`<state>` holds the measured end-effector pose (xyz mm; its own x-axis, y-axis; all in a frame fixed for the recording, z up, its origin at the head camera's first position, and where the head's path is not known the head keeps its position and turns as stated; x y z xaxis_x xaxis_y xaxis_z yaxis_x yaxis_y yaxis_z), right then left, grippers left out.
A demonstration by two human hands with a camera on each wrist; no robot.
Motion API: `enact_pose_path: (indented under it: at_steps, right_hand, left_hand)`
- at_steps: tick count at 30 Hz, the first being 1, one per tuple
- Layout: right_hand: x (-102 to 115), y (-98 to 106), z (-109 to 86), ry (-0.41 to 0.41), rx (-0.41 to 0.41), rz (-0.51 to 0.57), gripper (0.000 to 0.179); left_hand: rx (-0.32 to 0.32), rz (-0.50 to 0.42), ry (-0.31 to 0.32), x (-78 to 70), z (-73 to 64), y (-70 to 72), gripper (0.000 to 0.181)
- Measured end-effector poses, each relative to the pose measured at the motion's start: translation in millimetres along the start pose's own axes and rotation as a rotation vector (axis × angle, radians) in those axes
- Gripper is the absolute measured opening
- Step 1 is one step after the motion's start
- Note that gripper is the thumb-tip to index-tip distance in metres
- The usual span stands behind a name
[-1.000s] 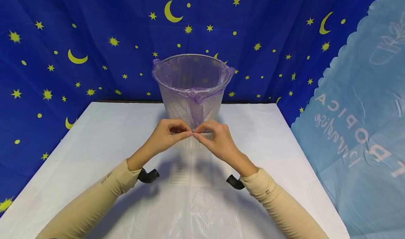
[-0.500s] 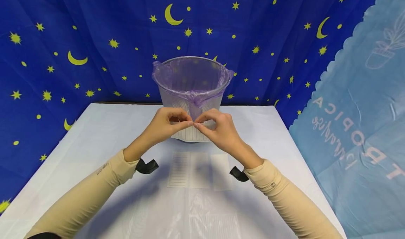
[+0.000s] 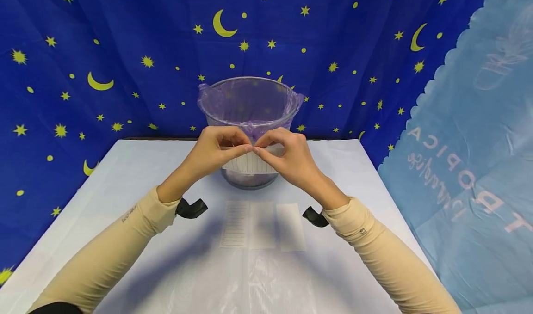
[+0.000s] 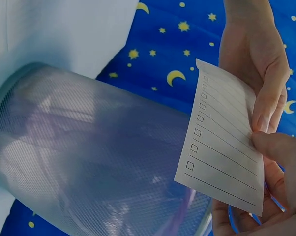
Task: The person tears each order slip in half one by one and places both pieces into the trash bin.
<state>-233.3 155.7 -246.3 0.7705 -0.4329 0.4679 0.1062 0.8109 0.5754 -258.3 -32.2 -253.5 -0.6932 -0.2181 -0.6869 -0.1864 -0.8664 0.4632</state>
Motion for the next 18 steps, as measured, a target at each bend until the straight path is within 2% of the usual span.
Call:
enact_pose_path:
  at_steps: [12, 18]
  right_hand:
    - [8.9, 21.2, 31.3, -0.039, 0.003, -0.023, 0.006]
    - [12.6, 34.1, 47.6, -0.037, -0.033, -0.023, 0.007]
  left_hand:
    - [-0.021, -0.004, -0.018, -20.8, 28.4, 17.3, 0.005]
    - [-0.044, -0.033, -0.019, -31.5, 45.8, 24.9, 0.005]
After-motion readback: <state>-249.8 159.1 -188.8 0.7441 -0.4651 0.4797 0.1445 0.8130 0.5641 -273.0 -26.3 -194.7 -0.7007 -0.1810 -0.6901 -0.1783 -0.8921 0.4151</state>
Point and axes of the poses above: each hand's wrist, its own z-axis towards the middle knuckle, its own y-axis out of the back of the hand, x = y × z, the point moved 5 cm from there along z, towards the middle knuckle
